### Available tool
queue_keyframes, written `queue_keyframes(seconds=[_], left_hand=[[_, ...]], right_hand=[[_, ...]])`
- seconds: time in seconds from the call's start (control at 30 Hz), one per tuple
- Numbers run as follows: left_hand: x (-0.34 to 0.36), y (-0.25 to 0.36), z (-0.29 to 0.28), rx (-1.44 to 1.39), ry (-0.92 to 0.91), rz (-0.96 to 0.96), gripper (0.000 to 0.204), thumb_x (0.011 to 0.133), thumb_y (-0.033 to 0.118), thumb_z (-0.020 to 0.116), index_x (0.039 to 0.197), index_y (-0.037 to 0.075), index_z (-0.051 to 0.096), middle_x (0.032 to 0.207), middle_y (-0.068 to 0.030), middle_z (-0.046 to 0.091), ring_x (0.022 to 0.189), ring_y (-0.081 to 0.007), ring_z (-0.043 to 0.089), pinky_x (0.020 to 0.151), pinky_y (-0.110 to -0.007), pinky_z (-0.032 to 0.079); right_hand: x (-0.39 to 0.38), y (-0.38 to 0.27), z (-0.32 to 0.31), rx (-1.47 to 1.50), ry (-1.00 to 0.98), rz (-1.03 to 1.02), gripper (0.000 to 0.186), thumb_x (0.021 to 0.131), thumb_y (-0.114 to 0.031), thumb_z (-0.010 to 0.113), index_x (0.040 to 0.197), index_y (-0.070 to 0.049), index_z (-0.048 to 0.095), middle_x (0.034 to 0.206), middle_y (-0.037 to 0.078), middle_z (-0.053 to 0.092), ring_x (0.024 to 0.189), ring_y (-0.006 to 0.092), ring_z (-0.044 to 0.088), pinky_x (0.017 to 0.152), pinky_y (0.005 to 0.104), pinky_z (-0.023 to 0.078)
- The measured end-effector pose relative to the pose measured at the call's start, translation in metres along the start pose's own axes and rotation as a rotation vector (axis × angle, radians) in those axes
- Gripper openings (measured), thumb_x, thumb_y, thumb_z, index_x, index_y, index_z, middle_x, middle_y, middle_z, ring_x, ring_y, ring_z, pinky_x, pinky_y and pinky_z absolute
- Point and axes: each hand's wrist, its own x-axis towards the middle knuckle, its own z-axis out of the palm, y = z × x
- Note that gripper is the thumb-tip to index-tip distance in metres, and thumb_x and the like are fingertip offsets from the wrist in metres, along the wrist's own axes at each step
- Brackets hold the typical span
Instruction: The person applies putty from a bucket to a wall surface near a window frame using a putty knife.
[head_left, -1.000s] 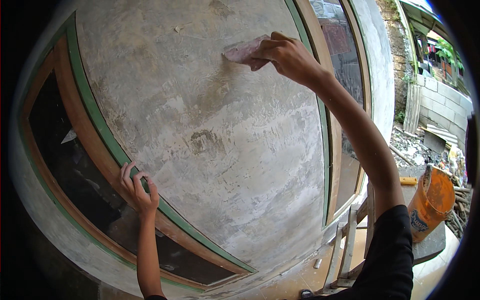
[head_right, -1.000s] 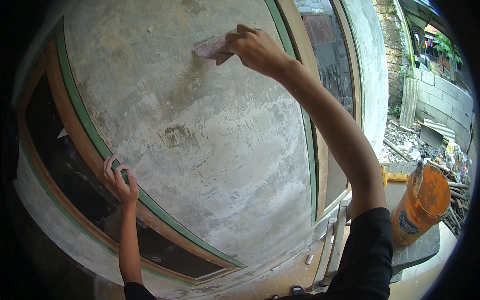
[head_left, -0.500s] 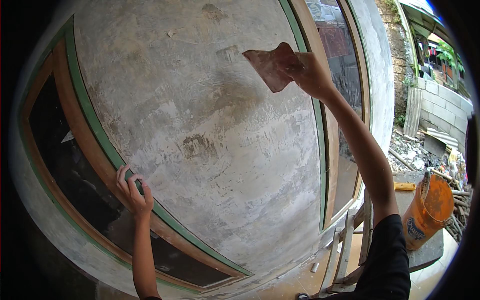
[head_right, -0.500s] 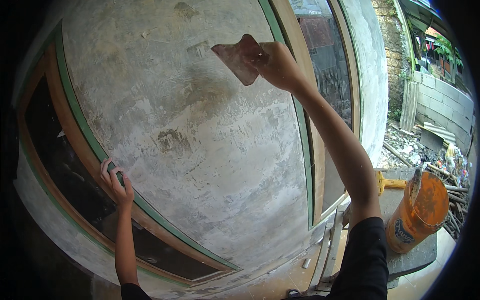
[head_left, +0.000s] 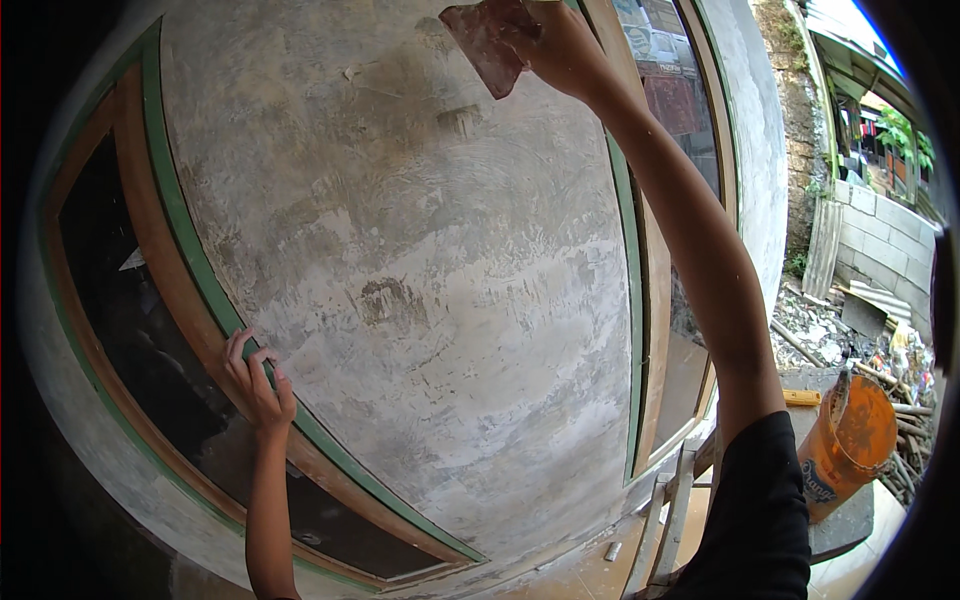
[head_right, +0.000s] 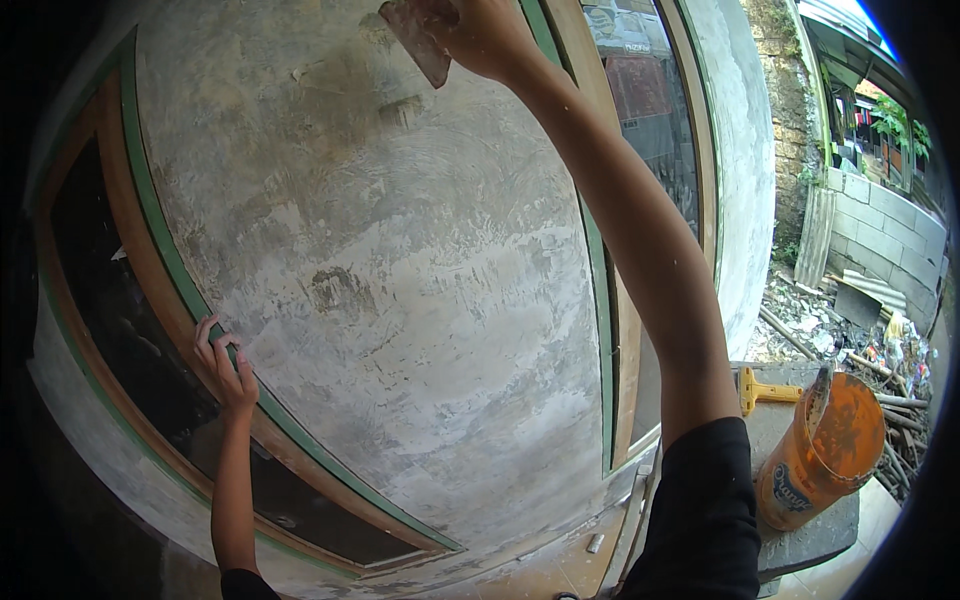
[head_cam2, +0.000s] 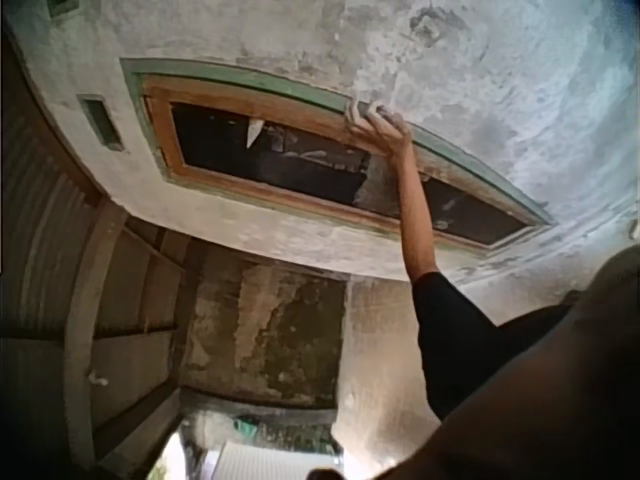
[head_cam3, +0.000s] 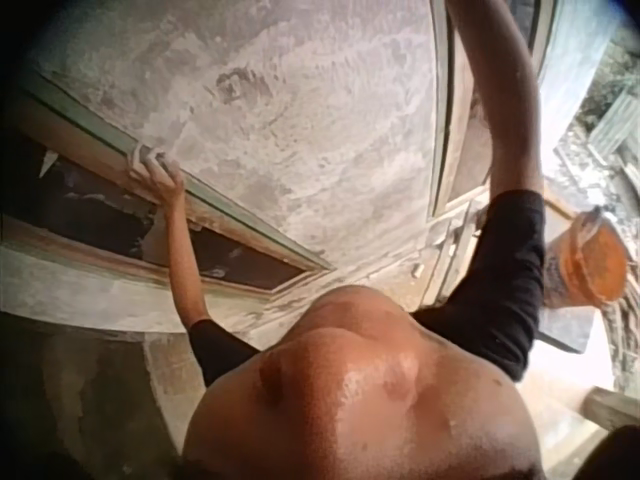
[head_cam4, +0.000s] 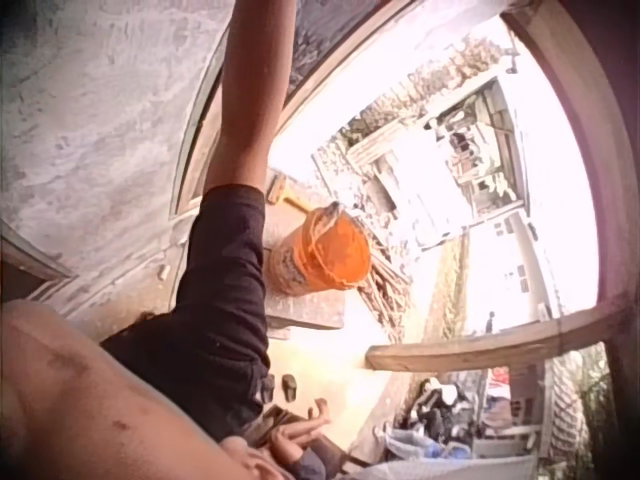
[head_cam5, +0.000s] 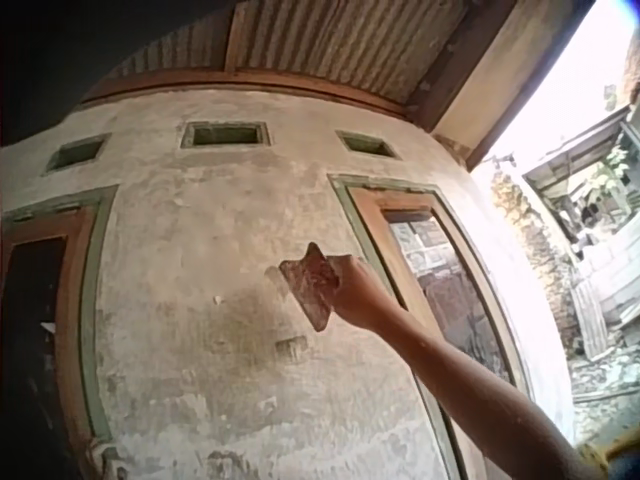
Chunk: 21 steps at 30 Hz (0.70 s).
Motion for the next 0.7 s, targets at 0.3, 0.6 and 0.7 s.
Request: queue_keyframes(seconds=[0.3, 0.6, 0.7], left_hand=[[0.002, 0.005, 0.000, 0.009, 0.012, 0.003, 0.037, 0.096, 0.034, 0.040, 0.093, 0.000, 0.053, 0.131, -0.0233, 0.047, 0.126, -0.0444, 0.041, 0.105, -0.056, 0.030], [0.003, 0.003, 0.003, 0.036, 0.016, 0.007, 0.033, 0.093, 0.032, 0.040, 0.092, 0.002, 0.054, 0.129, -0.0204, 0.048, 0.124, -0.0439, 0.043, 0.103, -0.056, 0.033], [0.004, 0.003, 0.002, 0.032, 0.023, 0.025, 0.032, 0.092, 0.030, 0.041, 0.093, 0.002, 0.054, 0.130, -0.0205, 0.048, 0.124, -0.0441, 0.043, 0.103, -0.055, 0.034]], right_hand=[[0.037, 0.003, 0.030, -0.012, 0.125, 0.009, 0.033, 0.096, -0.025, 0.053, 0.080, 0.004, 0.059, 0.073, 0.027, 0.059, 0.063, 0.0438, 0.057, 0.059, 0.0490, 0.044], [-0.016, -0.024, 0.044, -0.338, -0.133, -0.168, 0.033, 0.085, -0.015, 0.068, 0.117, -0.004, 0.068, 0.097, 0.018, 0.072, 0.091, 0.0345, 0.069, 0.084, 0.0421, 0.054], [-0.046, -0.001, 0.015, -0.006, 0.095, -0.006, 0.032, 0.085, -0.015, 0.070, 0.115, -0.004, 0.069, 0.095, 0.017, 0.072, 0.094, 0.0301, 0.070, 0.085, 0.0387, 0.054]])
